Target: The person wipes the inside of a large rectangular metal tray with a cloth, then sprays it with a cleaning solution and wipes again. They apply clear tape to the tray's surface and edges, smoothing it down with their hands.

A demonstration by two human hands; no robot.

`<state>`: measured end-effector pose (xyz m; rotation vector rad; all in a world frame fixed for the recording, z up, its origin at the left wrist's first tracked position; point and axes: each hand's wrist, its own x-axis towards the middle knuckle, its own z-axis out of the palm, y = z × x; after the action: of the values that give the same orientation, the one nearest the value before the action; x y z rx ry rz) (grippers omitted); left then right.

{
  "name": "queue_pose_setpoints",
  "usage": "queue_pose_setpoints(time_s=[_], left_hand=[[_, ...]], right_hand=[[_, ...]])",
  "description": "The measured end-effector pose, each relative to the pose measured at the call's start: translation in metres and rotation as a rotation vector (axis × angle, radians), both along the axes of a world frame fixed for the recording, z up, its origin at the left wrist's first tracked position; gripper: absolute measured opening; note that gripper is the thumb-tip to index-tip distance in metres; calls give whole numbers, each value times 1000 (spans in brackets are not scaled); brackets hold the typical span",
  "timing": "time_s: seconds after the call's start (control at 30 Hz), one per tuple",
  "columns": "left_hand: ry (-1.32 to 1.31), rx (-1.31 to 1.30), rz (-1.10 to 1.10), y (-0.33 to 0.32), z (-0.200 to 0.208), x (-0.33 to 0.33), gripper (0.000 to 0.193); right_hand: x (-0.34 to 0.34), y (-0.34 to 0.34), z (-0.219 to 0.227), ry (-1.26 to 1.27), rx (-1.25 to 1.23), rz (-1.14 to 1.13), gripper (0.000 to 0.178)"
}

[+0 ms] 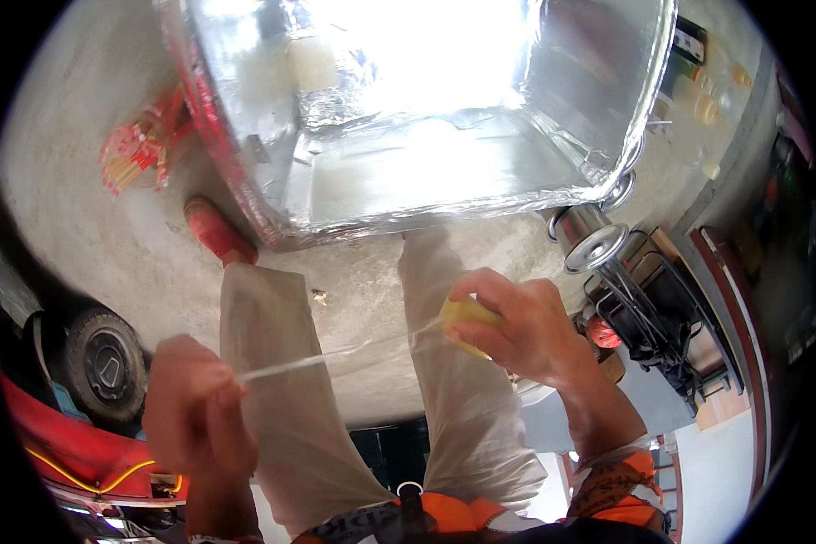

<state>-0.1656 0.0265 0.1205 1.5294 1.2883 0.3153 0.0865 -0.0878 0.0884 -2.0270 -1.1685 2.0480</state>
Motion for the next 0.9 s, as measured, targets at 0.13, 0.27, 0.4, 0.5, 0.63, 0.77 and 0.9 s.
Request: queue_pose_setpoints(time_s=[0.13, 0.27, 0.4, 0.5, 0.63, 0.77, 0.9], left_hand=[[-35, 73, 53, 2, 0, 17, 5], [-118, 160, 55, 3, 16, 31, 13], [-268, 111, 95, 7, 33, 40, 13], [-279, 187, 220, 6, 32, 58, 14], [-249, 280, 316, 10, 36, 86, 17], [-209, 314, 352, 8, 32, 93, 17], [-214, 278, 320, 6, 27, 96, 15]], right_hand=[[19, -1, 3, 36, 132, -134, 20], [46, -3, 18, 69, 569, -177, 17], [82, 7, 41, 247, 666, -128, 19], [99, 18, 59, 321, 622, -98, 25], [104, 27, 52, 250, 842, -248, 34], [109, 23, 42, 293, 890, -280, 31], [109, 21, 45, 272, 706, -432, 29]])
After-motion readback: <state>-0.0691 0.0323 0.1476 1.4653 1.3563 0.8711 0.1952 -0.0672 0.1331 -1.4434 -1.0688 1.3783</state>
